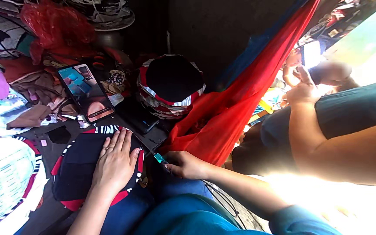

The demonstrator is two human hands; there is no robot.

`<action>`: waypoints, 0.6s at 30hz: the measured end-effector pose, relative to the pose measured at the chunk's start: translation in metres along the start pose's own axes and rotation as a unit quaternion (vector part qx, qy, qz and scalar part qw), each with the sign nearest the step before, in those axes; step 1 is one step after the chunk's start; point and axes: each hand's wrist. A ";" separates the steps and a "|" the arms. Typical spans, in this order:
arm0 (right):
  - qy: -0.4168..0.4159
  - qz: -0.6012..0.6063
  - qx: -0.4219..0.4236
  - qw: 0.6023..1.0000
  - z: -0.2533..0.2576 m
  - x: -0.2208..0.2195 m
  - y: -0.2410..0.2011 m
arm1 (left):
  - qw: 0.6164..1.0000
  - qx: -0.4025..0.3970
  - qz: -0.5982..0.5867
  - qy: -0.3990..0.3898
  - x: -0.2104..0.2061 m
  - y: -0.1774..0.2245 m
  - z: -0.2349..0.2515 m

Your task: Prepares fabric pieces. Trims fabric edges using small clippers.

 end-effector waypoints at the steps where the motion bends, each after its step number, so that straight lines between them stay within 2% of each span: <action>1: -0.002 -0.006 -0.001 1.000 0.000 0.001 -0.001 | 1.000 0.000 -0.001 0.002 0.000 0.000 0.000; 18: 0.016 -0.066 0.008 0.998 0.002 0.004 -0.009 | 1.000 0.001 -0.011 0.002 -0.002 -0.002 -0.001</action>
Point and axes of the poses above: each hand's wrist, its own z-axis towards the middle knuckle, its own x-axis out of the back of the hand, y = z × x, and after that the axes turned 3 degrees about -x, right-handed
